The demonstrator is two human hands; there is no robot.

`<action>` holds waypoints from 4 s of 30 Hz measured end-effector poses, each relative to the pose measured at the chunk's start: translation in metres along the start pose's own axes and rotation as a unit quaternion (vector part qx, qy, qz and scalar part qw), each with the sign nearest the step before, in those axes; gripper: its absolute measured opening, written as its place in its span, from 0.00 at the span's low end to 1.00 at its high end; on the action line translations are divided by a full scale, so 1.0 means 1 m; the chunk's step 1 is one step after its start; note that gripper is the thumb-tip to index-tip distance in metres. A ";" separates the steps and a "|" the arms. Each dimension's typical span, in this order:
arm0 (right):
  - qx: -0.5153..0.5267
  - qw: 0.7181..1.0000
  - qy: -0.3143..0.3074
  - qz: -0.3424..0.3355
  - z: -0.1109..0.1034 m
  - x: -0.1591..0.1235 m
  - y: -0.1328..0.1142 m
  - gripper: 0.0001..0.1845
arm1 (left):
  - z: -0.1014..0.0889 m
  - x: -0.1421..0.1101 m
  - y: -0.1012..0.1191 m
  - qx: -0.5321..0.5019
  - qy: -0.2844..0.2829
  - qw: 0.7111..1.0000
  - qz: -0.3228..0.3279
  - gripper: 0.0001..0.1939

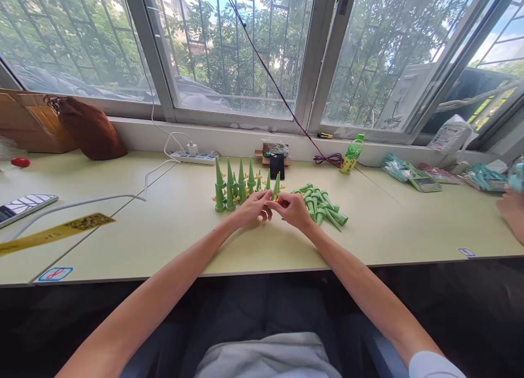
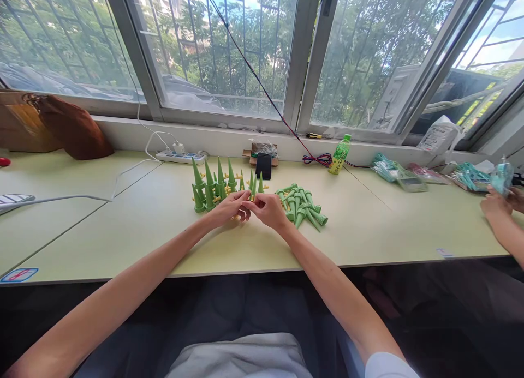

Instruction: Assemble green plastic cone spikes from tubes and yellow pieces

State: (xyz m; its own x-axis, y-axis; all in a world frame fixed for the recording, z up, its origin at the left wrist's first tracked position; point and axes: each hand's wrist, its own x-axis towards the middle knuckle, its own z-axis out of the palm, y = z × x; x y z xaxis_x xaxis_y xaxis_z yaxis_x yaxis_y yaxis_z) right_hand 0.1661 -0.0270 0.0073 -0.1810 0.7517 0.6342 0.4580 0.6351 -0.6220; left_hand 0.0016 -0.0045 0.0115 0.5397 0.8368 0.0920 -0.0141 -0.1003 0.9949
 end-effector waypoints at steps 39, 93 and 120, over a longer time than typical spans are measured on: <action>-0.121 0.968 -0.203 -0.085 0.018 -0.011 0.005 0.12 | -0.005 0.002 0.000 0.373 0.248 0.875 0.183 0.13; -0.197 0.963 0.045 -0.179 0.026 -0.027 -0.003 0.06 | -0.014 -0.005 -0.015 0.467 0.290 0.791 0.269 0.11; -0.202 0.952 0.083 -0.214 0.009 0.039 0.047 0.07 | -0.040 0.016 0.003 0.531 0.193 0.749 0.347 0.08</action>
State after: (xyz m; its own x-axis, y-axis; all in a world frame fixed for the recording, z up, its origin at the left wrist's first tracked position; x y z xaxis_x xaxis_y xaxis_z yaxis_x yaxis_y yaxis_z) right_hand 0.1727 0.0341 -0.0014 -0.3008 0.3795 0.8749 0.6769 0.7312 -0.0845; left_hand -0.0231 0.0298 0.0172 0.4264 0.4577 0.7802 0.6094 -0.7827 0.1262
